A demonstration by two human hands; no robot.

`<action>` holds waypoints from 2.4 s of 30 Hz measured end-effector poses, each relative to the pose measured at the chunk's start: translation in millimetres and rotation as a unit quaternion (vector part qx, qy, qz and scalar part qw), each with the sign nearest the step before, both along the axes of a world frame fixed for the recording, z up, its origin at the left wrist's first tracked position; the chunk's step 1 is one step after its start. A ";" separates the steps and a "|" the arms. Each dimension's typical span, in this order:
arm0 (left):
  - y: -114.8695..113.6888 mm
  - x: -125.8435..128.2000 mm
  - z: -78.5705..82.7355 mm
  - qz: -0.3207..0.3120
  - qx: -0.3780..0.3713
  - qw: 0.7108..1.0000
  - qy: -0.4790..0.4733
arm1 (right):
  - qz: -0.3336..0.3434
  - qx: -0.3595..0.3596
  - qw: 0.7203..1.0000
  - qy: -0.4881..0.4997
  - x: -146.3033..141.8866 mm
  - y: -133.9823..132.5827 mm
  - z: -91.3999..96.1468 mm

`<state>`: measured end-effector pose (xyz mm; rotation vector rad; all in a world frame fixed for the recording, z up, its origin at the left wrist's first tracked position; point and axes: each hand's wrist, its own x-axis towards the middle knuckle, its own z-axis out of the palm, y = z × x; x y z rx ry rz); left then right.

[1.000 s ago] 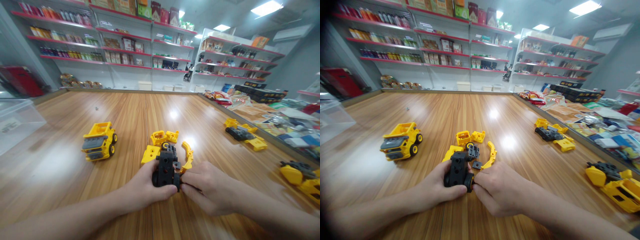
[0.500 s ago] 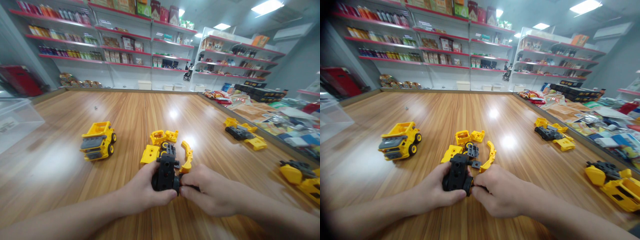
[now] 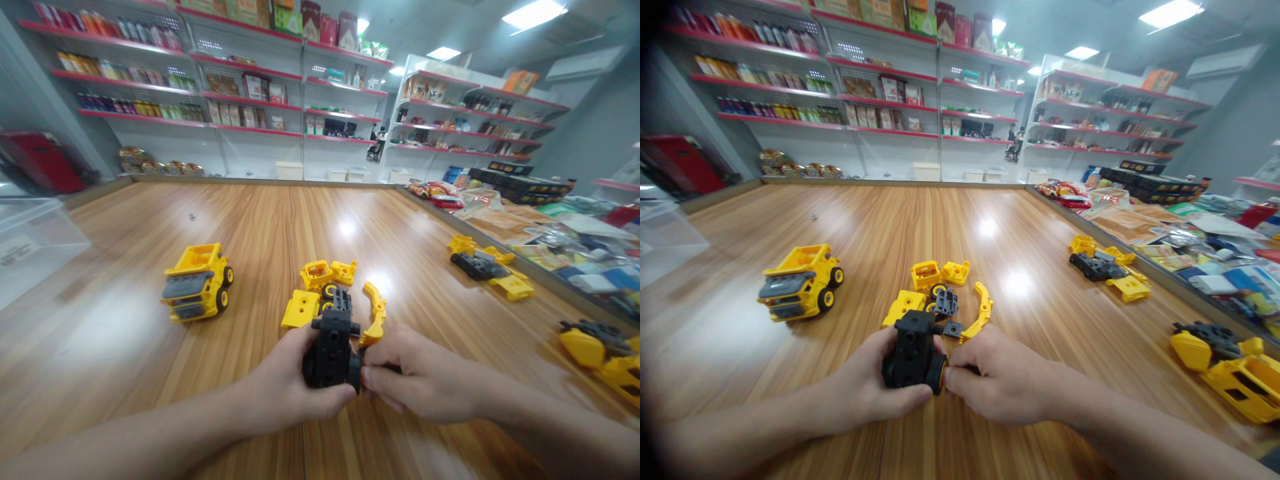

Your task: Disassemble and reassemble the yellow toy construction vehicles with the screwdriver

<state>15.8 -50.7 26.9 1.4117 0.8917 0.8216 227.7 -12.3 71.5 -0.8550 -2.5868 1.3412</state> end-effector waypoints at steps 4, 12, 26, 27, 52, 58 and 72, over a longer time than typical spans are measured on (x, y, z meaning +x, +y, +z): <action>-2.3 -0.2 1.6 0.048 0.064 0.997 0.000 | -0.027 -0.056 0.998 0.022 3.8 2.7 1.0; -1.1 -2.3 0.4 0.322 0.190 0.927 0.038 | -0.147 0.200 0.969 -0.016 22.9 27.9 -2.3; 12.9 -2.5 2.0 0.405 0.087 0.901 0.124 | -0.073 0.200 0.969 -0.127 26.1 29.7 -14.9; 14.6 -2.4 2.4 0.403 0.077 0.904 0.122 | -0.079 0.203 0.968 -0.128 25.6 30.4 -16.2; 9.9 -0.5 0.8 0.220 0.082 0.966 0.110 | -0.173 0.318 0.930 -0.061 14.0 26.1 -29.8; 13.4 -1.1 -1.0 0.231 0.074 0.964 0.112 | -0.196 0.359 0.910 -0.072 15.8 31.2 -38.8; 13.8 -2.1 -2.5 0.236 0.065 0.962 0.121 | 0.052 0.299 0.948 -0.099 17.0 21.9 -11.7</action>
